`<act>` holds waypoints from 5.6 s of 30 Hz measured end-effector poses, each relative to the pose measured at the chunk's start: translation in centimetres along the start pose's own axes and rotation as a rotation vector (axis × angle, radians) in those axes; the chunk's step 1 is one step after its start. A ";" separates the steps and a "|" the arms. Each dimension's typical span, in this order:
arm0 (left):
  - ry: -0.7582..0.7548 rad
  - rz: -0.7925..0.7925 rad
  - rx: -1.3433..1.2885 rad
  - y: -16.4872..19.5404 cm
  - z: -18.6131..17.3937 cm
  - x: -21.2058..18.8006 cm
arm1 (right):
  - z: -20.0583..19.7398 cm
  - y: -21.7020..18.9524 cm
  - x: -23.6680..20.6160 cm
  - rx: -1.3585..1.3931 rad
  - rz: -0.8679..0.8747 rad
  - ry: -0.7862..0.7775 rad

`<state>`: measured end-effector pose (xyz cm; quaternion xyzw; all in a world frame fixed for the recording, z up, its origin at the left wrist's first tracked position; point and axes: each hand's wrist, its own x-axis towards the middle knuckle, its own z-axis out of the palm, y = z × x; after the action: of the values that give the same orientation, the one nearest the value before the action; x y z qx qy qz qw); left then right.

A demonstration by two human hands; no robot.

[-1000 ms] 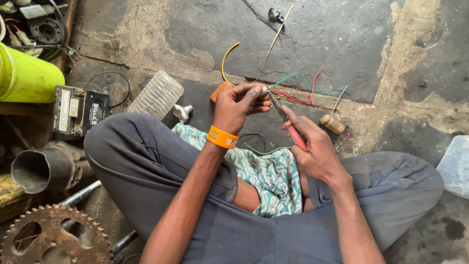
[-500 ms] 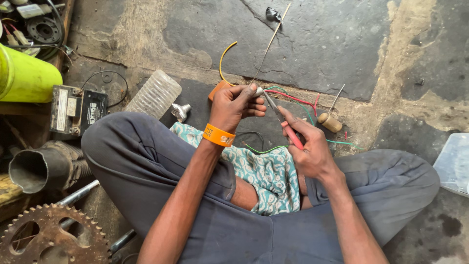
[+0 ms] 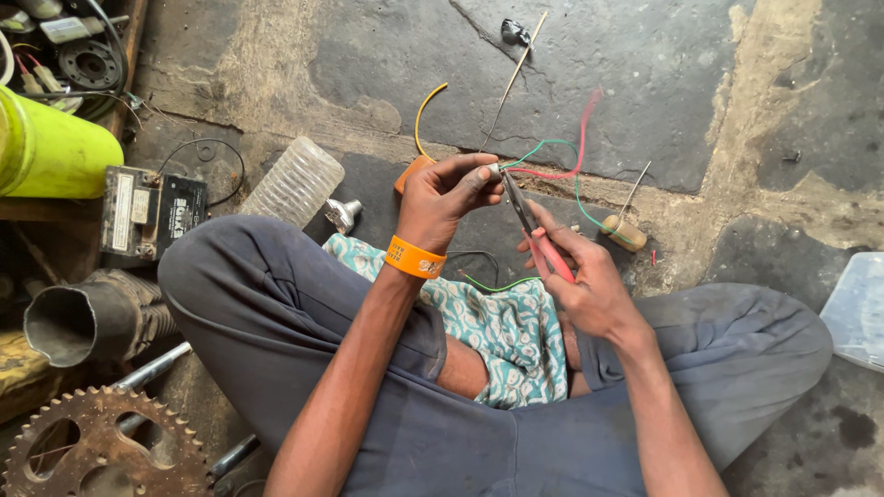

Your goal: The person sits cross-legged on the workshop floor and uses pliers to strip insulation from red and green electrical wires, twisting the exposed ends together. They then take a small rectangular light unit, fit the joined wires into it, and press a white connector piece into the unit's opening.

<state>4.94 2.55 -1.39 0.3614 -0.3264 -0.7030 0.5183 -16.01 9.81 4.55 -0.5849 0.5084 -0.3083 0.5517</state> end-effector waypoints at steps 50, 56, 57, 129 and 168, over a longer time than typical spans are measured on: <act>-0.031 0.074 0.226 -0.3 -0.6 -1.5 | 1.7 1.1 -1.9 0.163 0.022 -0.014; 0.037 0.176 0.307 0.0 0.0 -1.5 | 1.1 0.5 -1.0 -0.134 -0.017 -0.025; 0.061 0.205 0.320 0.1 0.0 -1.5 | 1.0 0.3 -0.8 -0.205 -0.039 -0.028; 0.009 0.107 0.102 -0.2 -1.3 -0.3 | 4.1 0.4 0.6 -0.313 -0.118 0.201; 0.002 0.156 0.179 1.1 -0.9 -1.2 | 4.2 0.8 0.4 -0.322 -0.059 0.212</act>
<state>6.50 3.32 -0.74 0.3805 -0.4145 -0.6281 0.5375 -12.21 10.94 2.84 -0.6443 0.5892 -0.2990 0.3852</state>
